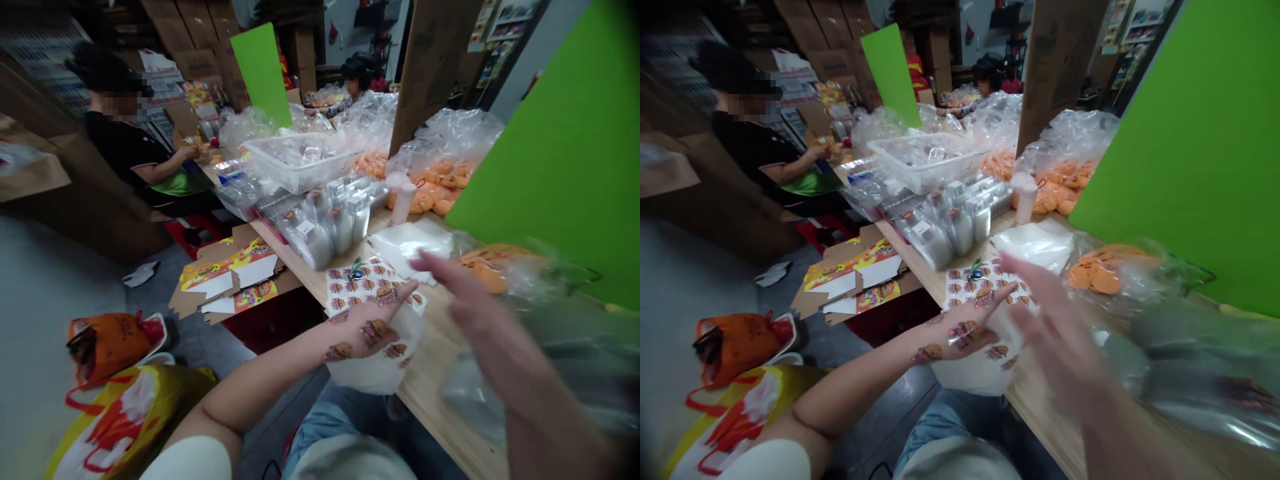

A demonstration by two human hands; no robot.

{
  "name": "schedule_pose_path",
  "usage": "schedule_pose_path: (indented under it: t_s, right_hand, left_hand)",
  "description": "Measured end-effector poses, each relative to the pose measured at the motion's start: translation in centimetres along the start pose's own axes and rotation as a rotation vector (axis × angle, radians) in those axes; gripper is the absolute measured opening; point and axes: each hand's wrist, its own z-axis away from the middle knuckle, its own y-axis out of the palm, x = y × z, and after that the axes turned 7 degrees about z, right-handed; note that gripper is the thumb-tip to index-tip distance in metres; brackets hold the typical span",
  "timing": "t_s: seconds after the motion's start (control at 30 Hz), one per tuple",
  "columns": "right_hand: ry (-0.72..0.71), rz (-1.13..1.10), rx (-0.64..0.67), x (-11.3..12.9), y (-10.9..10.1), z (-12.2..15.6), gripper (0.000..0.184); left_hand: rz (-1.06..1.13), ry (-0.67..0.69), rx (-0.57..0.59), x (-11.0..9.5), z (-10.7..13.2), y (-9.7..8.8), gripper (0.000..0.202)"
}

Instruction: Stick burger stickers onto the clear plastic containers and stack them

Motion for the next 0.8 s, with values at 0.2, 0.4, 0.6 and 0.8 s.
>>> schedule_pose_path:
  t_s: [0.2, 0.4, 0.6, 0.8]
  right_hand:
    - [0.503, -0.382, 0.331, -6.6, 0.6, 3.3, 0.059]
    - [0.501, -0.430, 0.154, -6.6, 1.2, 3.2, 0.057]
    - [0.087, 0.277, -0.318, -4.3, 2.9, 4.0, 0.018]
    - [0.045, 0.085, -0.161, -3.0, 4.7, 5.4, 0.018]
  left_hand:
    - [0.109, 0.082, 0.070, 0.8, -0.3, -4.0, 0.091]
    - [0.380, -0.112, 0.084, 2.4, 0.4, -4.1, 0.104]
    - [0.213, -0.162, -0.141, 1.2, 1.0, -1.9, 0.089]
    - [-0.125, 0.044, -0.116, -0.5, 0.7, -1.2, 0.089]
